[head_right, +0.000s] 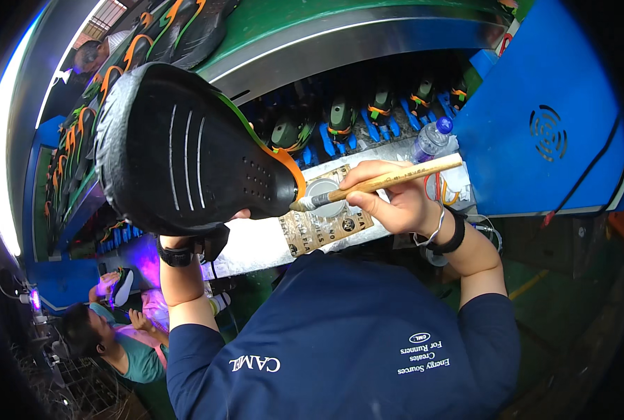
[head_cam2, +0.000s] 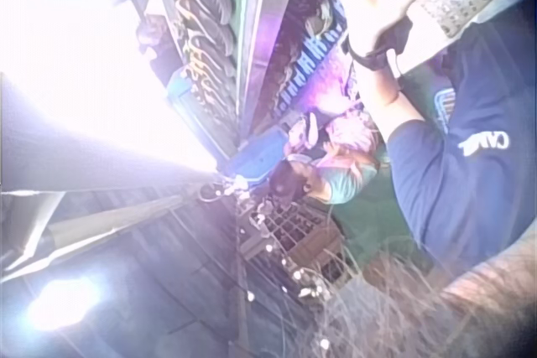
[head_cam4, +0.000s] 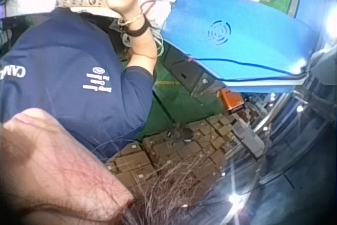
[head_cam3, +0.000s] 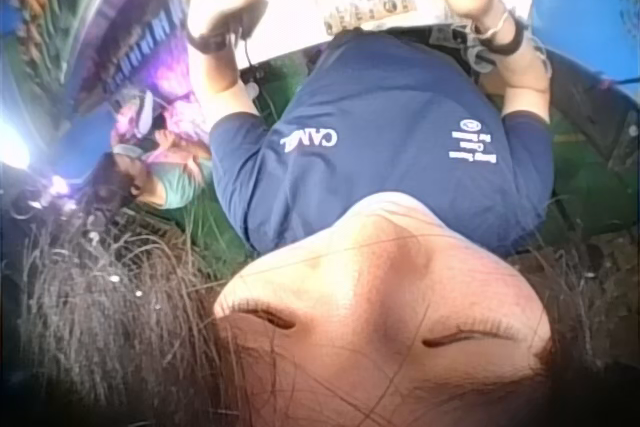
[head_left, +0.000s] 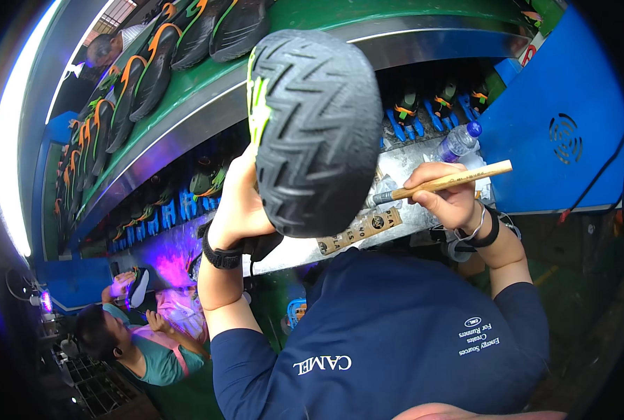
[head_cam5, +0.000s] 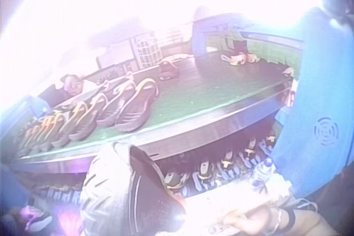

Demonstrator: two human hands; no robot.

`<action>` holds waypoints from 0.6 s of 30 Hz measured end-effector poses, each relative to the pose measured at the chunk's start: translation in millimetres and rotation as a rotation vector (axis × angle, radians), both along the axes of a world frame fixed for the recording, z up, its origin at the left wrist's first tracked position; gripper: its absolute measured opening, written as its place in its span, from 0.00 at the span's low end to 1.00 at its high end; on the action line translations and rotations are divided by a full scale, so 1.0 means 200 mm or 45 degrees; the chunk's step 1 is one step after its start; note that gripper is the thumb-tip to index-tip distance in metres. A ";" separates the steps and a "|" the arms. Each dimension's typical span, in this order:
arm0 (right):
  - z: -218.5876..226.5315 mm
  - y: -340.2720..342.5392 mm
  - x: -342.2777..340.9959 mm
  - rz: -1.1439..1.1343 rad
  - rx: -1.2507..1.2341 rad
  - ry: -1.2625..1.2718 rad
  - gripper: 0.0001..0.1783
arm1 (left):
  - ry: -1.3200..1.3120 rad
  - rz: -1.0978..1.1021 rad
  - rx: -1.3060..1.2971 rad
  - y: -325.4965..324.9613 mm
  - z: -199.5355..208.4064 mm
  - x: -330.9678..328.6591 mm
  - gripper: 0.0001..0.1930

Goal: Apply adhesive to the edges of shoe soles using a brush.

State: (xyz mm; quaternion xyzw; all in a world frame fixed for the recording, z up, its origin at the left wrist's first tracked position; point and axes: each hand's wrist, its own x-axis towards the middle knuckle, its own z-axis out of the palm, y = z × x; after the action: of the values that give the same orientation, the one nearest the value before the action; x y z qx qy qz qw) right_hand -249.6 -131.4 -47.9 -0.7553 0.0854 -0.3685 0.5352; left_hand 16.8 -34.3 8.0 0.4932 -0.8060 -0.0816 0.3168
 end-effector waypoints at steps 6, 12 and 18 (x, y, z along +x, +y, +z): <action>-0.03 -0.04 0.00 -0.087 0.051 -0.015 0.08 | 0.850 0.129 0.526 0.01 0.02 -0.07 0.34; 0.02 -0.09 0.05 -0.159 -0.168 -0.079 0.06 | 1.309 0.003 0.755 -0.05 -0.09 -0.06 0.27; 0.08 -0.04 0.00 -0.056 -0.126 0.007 0.06 | 1.478 -0.013 0.673 -0.08 -0.14 -0.08 0.31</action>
State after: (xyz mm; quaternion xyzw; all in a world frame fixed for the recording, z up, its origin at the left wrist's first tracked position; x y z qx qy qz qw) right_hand -248.7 -140.2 -32.5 -0.7797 0.0852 -0.3819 0.4888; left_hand 1.3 -50.0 -19.1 0.4265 -0.4580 -0.5333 0.5692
